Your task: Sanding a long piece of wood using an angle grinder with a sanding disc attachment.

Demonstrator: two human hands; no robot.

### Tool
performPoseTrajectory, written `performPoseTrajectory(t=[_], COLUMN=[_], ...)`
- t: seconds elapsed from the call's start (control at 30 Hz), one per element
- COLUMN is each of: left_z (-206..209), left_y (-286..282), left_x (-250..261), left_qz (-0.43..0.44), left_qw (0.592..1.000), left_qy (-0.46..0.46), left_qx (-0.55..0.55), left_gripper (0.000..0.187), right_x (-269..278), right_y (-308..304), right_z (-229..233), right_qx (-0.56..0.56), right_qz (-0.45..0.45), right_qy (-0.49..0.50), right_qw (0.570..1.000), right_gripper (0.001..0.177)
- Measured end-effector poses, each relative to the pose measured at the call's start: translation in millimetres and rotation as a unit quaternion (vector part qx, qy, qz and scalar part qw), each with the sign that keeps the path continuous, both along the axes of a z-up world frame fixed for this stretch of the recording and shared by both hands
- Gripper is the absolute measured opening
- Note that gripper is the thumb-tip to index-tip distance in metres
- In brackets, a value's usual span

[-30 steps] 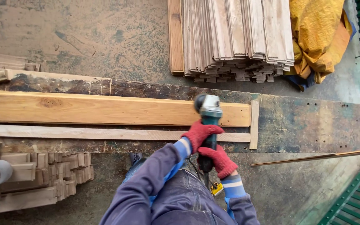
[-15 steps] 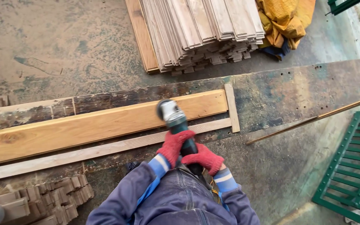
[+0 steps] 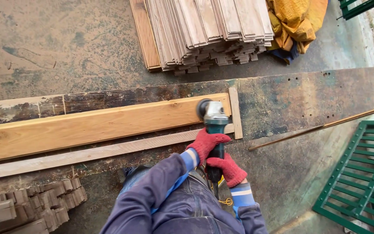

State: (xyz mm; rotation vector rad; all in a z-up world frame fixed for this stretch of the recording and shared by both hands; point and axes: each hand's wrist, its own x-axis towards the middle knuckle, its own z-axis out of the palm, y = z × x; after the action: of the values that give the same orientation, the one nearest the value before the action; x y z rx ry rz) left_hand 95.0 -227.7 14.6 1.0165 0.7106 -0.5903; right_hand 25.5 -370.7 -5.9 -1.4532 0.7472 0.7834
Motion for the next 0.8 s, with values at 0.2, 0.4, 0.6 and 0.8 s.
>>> performPoseTrajectory(t=[0.2, 0.4, 0.6, 0.8], left_z=[-6, 12, 4, 12], left_y=[49, 19, -47, -44], left_x=[-27, -10, 24, 23], left_qz=[0.059, 0.036, -0.084, -0.128], left_qw=[0.993, 0.998, 0.996, 0.991], left_qy=[0.082, 0.049, -0.025, -0.025], left_qx=[0.057, 0.024, 0.027, 0.042], left_gripper=[0.062, 0.065, 0.075, 0.080], right_x=[18, 4, 14, 11], right_y=[50, 13, -21, -17], right_z=[36, 6, 33, 41], right_qx=[0.011, -0.005, -0.026, -0.019], right_qz=[0.136, 0.061, -0.060, -0.069], right_qy=[0.016, 0.022, -0.006, -0.009], right_qw=[0.991, 0.998, 0.998, 0.997], right_gripper=[0.045, 0.044, 0.038, 0.037])
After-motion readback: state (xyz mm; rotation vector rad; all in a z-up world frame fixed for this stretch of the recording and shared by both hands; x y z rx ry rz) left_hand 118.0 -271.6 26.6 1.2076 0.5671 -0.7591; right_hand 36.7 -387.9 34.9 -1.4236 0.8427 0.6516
